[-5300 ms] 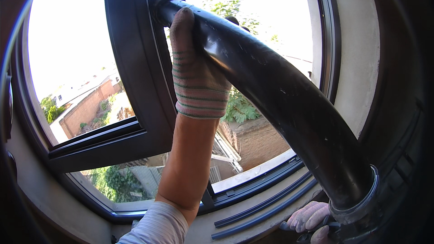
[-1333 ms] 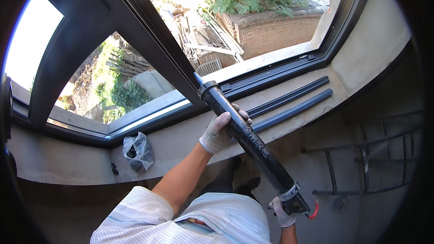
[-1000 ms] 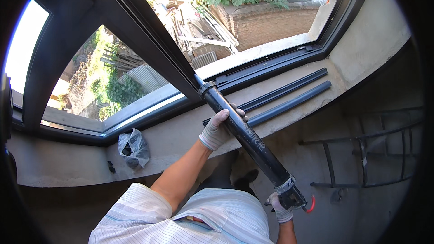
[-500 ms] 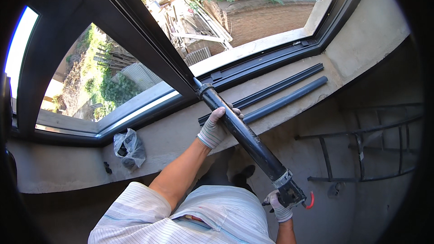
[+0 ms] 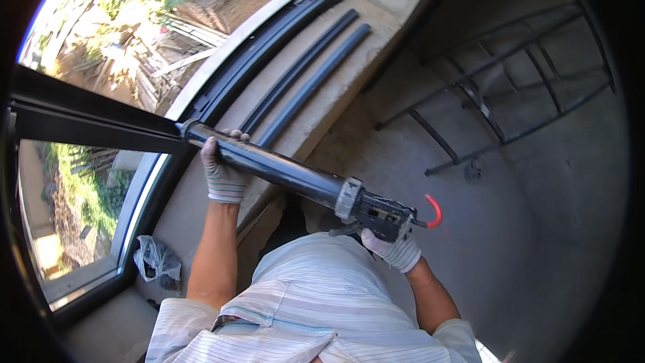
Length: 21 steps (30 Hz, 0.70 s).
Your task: The person installs a black rubber seal into the window frame and then applies sealant along the perimeter using a caulking gun. The person works on the lower and side sections of the window frame while another person assists nearby.
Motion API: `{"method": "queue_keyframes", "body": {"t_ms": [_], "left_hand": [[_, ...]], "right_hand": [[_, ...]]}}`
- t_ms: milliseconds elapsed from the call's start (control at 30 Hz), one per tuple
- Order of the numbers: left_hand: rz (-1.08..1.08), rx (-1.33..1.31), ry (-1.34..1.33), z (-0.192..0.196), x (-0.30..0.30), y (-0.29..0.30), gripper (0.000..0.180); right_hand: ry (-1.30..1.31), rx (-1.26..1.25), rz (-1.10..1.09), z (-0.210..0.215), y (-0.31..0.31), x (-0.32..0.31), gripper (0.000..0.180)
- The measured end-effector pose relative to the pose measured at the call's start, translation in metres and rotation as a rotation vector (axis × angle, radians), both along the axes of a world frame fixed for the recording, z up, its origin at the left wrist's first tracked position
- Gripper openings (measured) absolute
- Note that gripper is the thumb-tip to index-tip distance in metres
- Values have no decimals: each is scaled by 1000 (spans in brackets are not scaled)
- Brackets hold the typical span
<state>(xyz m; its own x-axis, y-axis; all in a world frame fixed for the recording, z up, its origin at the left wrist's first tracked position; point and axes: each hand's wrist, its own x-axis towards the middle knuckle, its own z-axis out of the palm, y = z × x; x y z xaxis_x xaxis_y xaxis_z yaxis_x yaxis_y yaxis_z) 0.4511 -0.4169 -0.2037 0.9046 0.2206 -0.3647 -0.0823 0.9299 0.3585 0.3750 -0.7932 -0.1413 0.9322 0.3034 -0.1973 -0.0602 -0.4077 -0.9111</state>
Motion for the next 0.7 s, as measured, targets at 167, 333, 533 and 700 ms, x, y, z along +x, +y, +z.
{"method": "queue_keyframes", "body": {"t_ms": [167, 333, 533, 700], "left_hand": [[7, 41, -51, 1, 3, 0, 43], [-3, 85, -36, 12, 2, -2, 43], [-10, 48, -25, 20, 3, -7, 38], [-18, 4, 24, 19, -4, -12, 39]], "right_hand": [[525, 508, -83, 48, -8, 1, 67], [630, 822, -209, 54, -2, -1, 94], [526, 803, -267, 54, -1, -2, 93], [481, 694, -440, 25, -23, -17, 74]]}}
